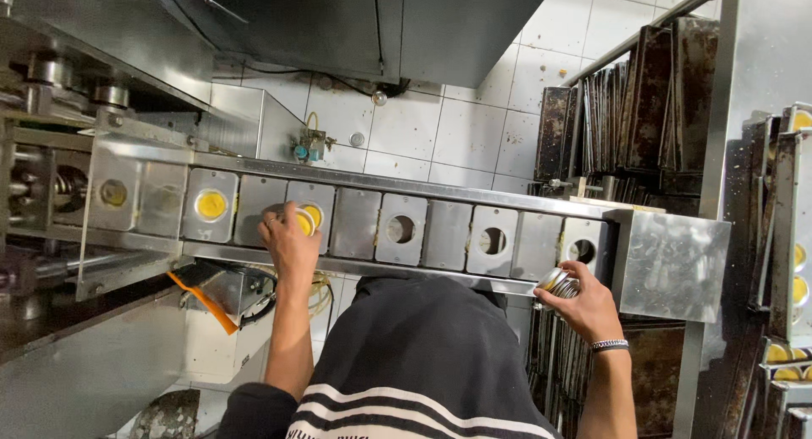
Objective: The person transfers small yellow pastries in metal tins from a tray onto the slots of a moving conveyor belt by hand, then lifts and moves the empty tray to a stack.
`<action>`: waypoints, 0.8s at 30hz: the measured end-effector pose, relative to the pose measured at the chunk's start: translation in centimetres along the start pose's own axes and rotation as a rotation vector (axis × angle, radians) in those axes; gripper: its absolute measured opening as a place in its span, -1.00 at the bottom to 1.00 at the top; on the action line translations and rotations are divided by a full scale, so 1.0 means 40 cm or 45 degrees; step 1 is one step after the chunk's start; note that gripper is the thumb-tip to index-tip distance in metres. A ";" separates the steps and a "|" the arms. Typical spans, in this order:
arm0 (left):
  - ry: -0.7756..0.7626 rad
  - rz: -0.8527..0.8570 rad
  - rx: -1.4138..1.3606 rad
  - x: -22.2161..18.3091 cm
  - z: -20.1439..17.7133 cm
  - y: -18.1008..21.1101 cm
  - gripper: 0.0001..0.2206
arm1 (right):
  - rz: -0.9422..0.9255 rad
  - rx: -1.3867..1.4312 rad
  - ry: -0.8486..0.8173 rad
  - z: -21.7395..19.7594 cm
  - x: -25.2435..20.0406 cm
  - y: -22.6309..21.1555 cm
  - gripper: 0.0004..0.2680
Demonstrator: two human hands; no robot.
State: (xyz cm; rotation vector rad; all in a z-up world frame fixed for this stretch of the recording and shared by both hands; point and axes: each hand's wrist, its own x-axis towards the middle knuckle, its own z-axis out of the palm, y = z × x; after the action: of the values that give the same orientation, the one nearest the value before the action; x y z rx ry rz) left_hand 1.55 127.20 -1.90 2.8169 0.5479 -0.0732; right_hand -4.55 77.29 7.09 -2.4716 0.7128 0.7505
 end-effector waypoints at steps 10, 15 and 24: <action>-0.098 0.755 -0.509 -0.048 0.197 0.197 -0.52 | -0.155 -0.015 -0.002 0.019 0.009 -0.042 -0.45; 0.052 0.803 -0.453 -0.055 0.183 0.147 -0.50 | -0.171 0.025 0.003 0.035 0.006 -0.015 -0.46; 0.051 0.411 -0.389 -0.029 0.171 0.052 -0.43 | -0.117 0.022 -0.005 0.032 0.001 -0.001 -0.45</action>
State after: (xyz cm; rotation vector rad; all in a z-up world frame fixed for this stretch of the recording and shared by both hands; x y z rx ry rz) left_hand 1.27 123.07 -7.82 2.5709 0.0952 0.1209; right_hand -4.97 78.02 6.12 -2.4681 0.5972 0.7112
